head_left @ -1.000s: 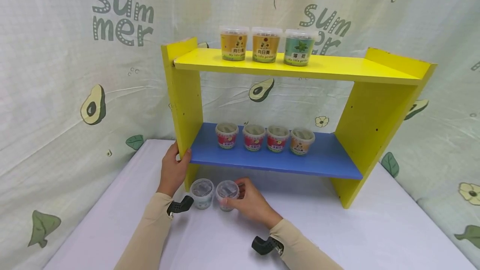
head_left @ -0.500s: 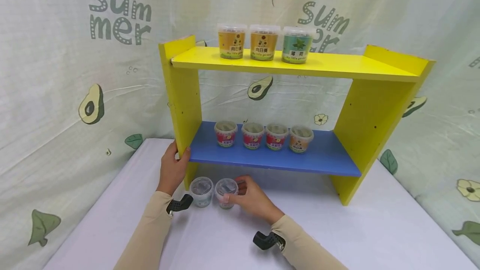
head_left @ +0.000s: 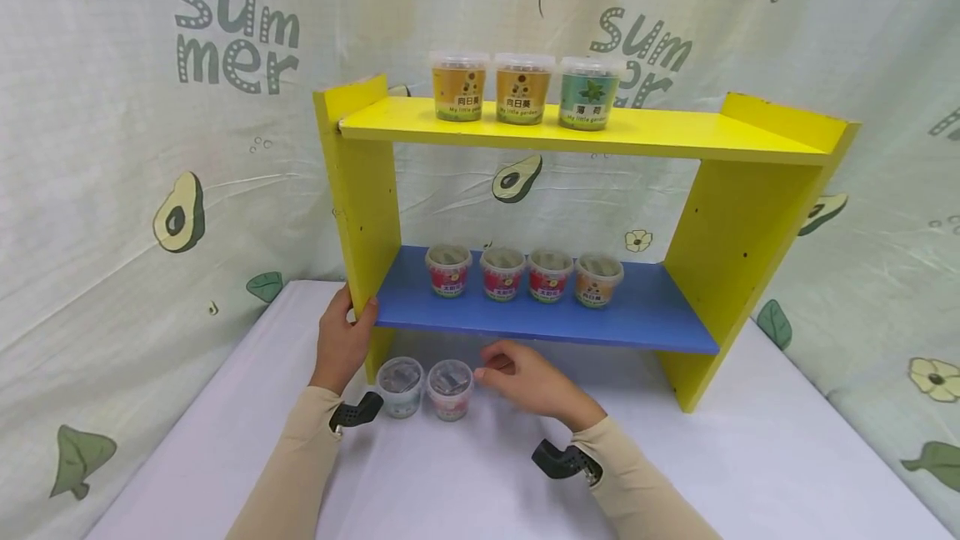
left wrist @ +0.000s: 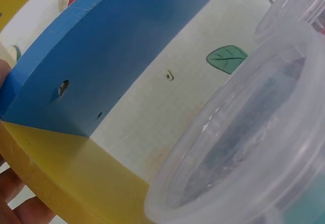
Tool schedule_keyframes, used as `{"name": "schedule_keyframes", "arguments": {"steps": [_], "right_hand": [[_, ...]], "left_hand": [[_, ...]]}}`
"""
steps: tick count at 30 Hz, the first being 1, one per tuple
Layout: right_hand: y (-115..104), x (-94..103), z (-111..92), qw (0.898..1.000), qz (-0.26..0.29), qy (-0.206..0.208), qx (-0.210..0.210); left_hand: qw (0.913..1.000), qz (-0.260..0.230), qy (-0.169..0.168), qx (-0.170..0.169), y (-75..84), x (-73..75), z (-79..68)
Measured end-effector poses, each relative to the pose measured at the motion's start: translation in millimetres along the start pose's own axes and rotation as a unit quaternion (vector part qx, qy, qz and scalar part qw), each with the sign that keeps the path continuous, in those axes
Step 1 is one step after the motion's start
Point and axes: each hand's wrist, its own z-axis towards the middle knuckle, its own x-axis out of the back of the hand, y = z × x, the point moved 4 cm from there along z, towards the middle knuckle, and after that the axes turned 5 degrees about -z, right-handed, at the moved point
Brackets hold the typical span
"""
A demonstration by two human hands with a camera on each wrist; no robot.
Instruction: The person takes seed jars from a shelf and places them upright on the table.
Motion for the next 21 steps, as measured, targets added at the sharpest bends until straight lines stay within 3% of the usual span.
{"name": "schedule_keyframes", "arguments": {"steps": [10, 21], "right_hand": [[-17, 23.4, -10, 1.0, -0.013, -0.017, 0.02], [-27, 43.0, -23, 0.999, 0.025, -0.02, 0.031]], "left_hand": [[0.9999, 0.003, 0.006, -0.008, 0.4, 1.9, -0.1], [0.9999, -0.002, 0.006, -0.012, 0.7, 1.7, -1.9]]}}
